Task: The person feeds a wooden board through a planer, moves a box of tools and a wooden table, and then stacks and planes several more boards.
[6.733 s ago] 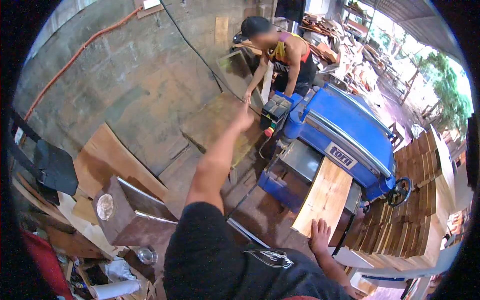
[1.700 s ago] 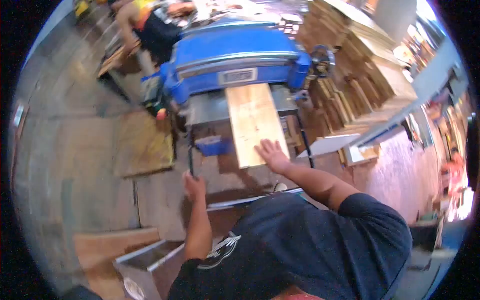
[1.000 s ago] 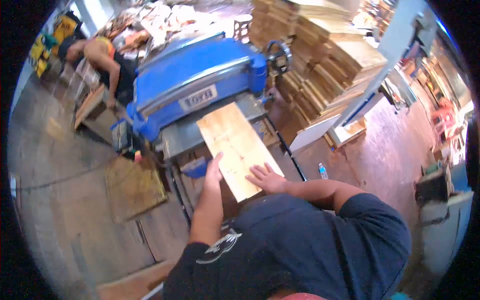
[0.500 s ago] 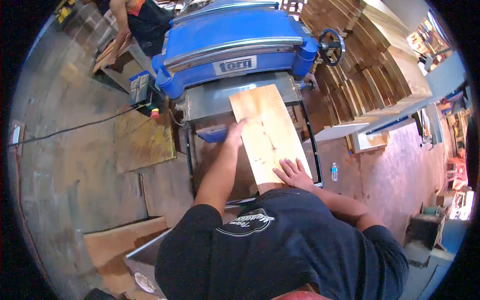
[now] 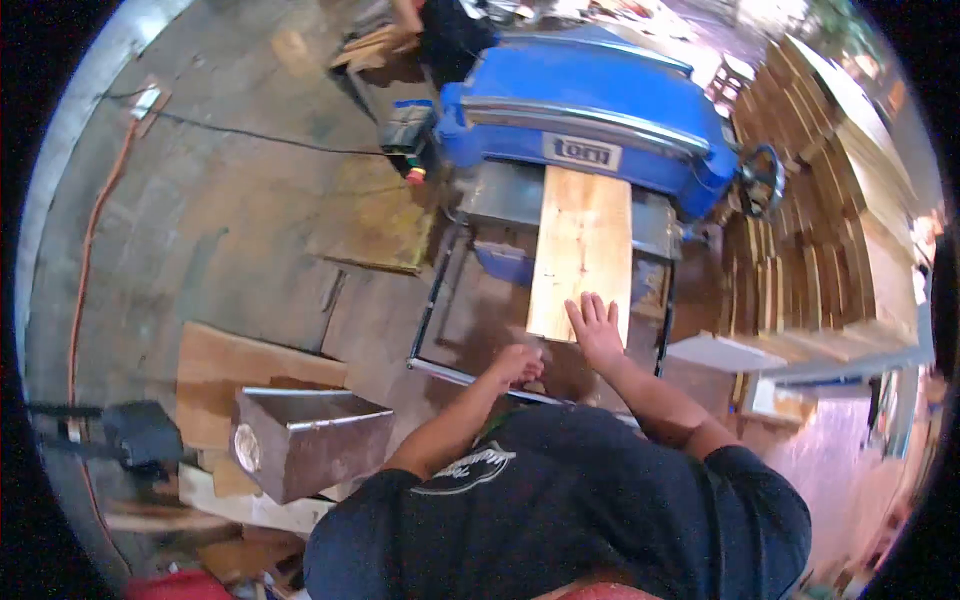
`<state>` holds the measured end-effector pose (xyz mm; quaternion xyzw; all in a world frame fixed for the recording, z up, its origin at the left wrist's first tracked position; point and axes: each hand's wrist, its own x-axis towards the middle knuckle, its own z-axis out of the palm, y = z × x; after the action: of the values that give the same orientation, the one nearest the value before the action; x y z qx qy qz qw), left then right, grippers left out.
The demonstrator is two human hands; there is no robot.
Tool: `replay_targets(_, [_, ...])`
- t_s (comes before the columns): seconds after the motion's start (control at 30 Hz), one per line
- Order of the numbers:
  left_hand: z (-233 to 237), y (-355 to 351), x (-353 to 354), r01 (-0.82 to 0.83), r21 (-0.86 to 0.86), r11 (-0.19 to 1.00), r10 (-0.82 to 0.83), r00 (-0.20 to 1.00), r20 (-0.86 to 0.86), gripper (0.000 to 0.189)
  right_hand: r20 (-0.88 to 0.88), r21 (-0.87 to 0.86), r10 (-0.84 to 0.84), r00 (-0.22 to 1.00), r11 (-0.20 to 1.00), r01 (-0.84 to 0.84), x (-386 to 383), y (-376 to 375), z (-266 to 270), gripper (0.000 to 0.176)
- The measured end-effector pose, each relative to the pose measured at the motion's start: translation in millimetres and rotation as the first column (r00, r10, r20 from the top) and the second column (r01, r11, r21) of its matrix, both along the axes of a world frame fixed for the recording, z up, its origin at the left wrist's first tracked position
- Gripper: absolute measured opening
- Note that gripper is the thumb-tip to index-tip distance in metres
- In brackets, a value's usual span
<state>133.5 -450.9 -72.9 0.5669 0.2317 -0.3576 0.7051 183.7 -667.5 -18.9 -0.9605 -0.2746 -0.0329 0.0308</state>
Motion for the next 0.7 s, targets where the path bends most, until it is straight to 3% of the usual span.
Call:
replay_targets(0.07, [9.8,1.4,-20.2,-0.011,0.156,0.988,0.001,0.998,0.062,0.028,-0.085,-0.025,-0.051,0.995,0.998,0.049,16.5,0.3,-9.8,0.063])
replay_targets(0.1, [8.5,4.0,-26.3,-0.049,0.165,0.985,0.037,0.996,0.078,0.028,-0.062,-0.065,-0.04,0.997,0.997,0.036,21.5,-0.6,-15.0,0.061])
replay_targets(0.17, [5.2,19.3,-51.5,-0.275,0.157,0.949,0.226,0.935,0.273,0.023,-0.054,-0.03,-0.025,0.998,0.999,0.023,20.1,3.3,-11.0,0.061])
replay_targets(0.2, [4.6,28.2,-60.7,-0.285,0.164,0.945,0.234,0.933,0.274,0.023,-0.058,-0.005,-0.049,0.997,0.999,0.049,20.0,3.6,-8.4,0.061])
replay_targets(0.27, [4.0,50.7,-71.7,-0.413,0.584,0.698,-0.07,0.773,0.63,0.021,-0.027,-0.014,-0.053,0.998,0.999,0.053,21.5,4.9,-12.3,0.059])
replay_targets(0.3, [8.2,61.9,-72.8,-0.412,0.582,0.701,-0.072,0.772,0.632,0.021,-0.022,-0.012,-0.052,0.998,0.999,0.052,21.4,4.9,-11.8,0.059])
replay_targets(0.37, [20.5,85.6,-66.3,-0.55,0.665,0.505,-0.167,0.693,0.701,0.023,-0.016,-0.023,-0.072,0.997,0.997,0.071,22.7,5.0,-12.7,0.058])
replay_targets(0.4, [23.4,100.5,-60.3,-0.603,0.684,0.411,-0.3,0.619,0.726,0.027,-0.004,-0.009,-0.064,0.998,0.998,0.064,20.6,7.2,-13.4,0.059])
replay_targets(0.43, [32.4,110.4,-47.0,-0.623,0.661,0.418,-0.252,0.62,0.743,0.031,-0.002,0.002,-0.064,0.998,0.998,0.064,19.2,7.7,-13.9,0.059])
replay_targets(0.47, [30.2,123.5,-32.6,-0.587,0.736,0.338,-0.281,0.683,0.674,0.042,-0.008,-0.014,-0.102,0.995,0.995,0.102,18.2,8.5,-12.9,0.059])
replay_targets(0.53, [13.8,145.7,3.1,-0.575,0.769,0.279,-0.327,0.696,0.639,0.056,0.001,0.006,-0.084,0.996,0.996,0.084,18.0,14.2,-10.1,0.062])
replay_targets(0.57, [3.0,151.4,22.3,-0.56,0.768,0.31,-0.344,0.687,0.64,0.056,-0.004,-0.013,-0.1,0.995,0.995,0.1,18.7,18.5,-8.3,0.065])
replay_targets(0.63, [-14.6,163.1,58.7,-0.253,0.912,0.323,-0.328,0.874,0.359,0.066,-0.011,-0.039,-0.134,0.991,0.99,0.133,19.1,26.7,-2.8,0.066])
replay_targets(0.7, [-30.6,179.8,91.3,-0.16,0.915,0.371,-0.375,0.875,0.305,0.066,-0.045,-0.048,-0.148,0.988,0.988,0.146,21.6,36.9,-0.2,0.067])
